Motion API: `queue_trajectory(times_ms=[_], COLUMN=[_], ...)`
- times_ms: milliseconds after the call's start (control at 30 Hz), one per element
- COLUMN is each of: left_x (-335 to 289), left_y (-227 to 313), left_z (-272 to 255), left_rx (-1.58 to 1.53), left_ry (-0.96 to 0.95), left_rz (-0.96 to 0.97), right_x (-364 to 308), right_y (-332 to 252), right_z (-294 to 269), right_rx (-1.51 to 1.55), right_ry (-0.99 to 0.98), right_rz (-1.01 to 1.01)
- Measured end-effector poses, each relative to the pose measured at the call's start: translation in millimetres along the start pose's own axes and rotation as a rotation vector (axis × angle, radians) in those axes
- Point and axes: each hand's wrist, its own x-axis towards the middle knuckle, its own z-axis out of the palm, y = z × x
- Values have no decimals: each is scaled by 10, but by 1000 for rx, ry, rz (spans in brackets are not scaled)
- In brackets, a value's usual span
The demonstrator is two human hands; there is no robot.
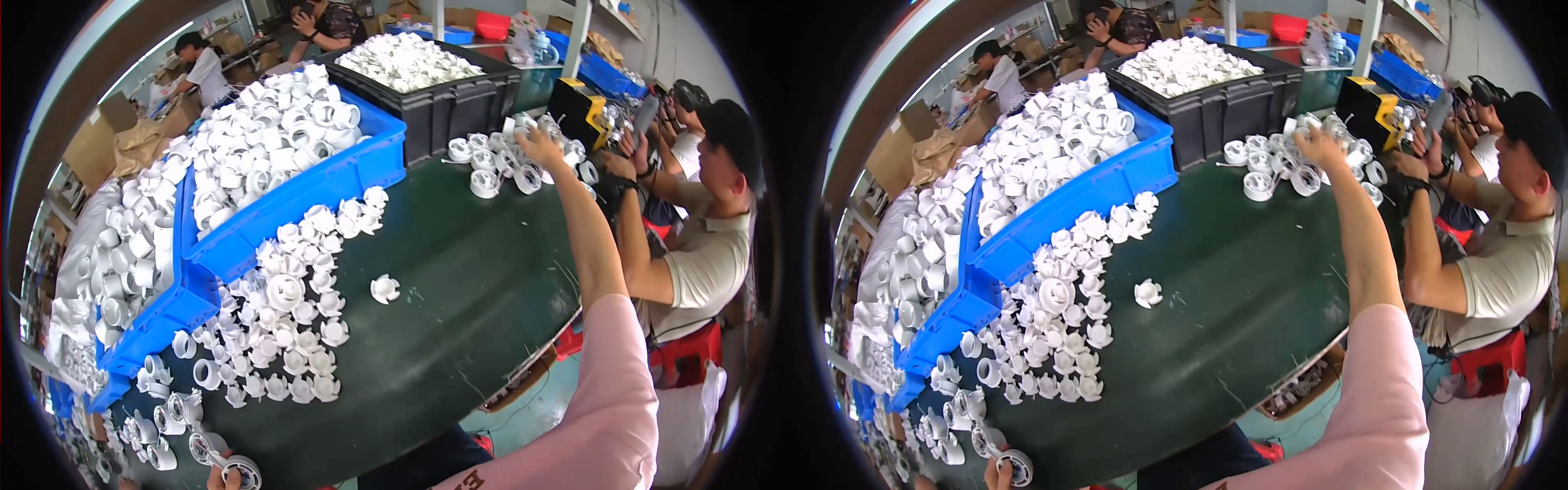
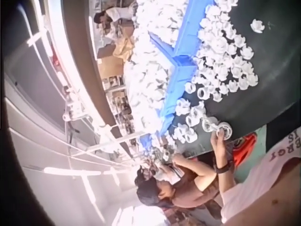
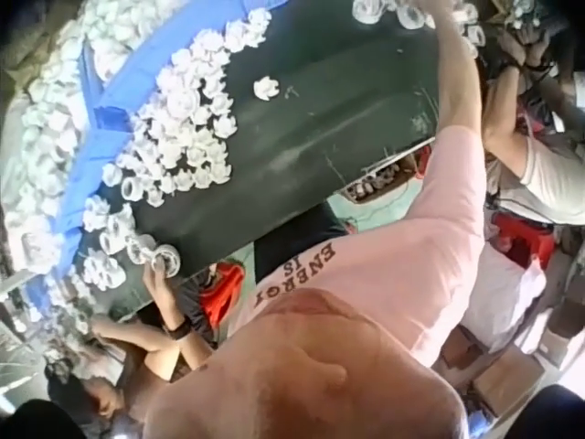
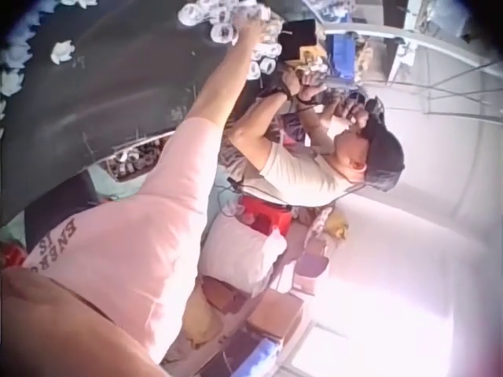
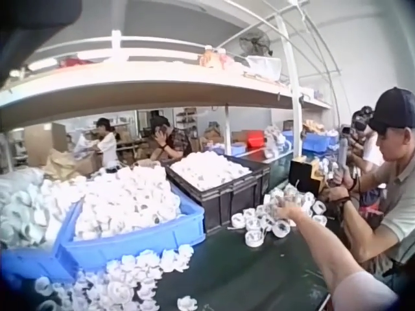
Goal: The person assembles small fans by hand, picking up a white plastic housing, inserting a motor unit with a circuit board, and snapping a white fan blade onto the assembly before setting it on the workbench.
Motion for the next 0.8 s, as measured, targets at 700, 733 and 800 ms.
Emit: queue_trajectory(times_ms=[700,733,800], left_x=[1004,1011,995], left_y=[-635,-619,-581], left_z=[-358,-348,-331], left_rx=[245,249,241], left_ry=[370,375,382], left_rz=[387,390,405], right_x=[-2292,-2343,-2481], right_y=[-1870,-1862,-1767], right_z=[-364,-435,-561], right_rx=[448,542,602], right_ry=[-281,-275,41], right_rz=[-455,-523,-799])
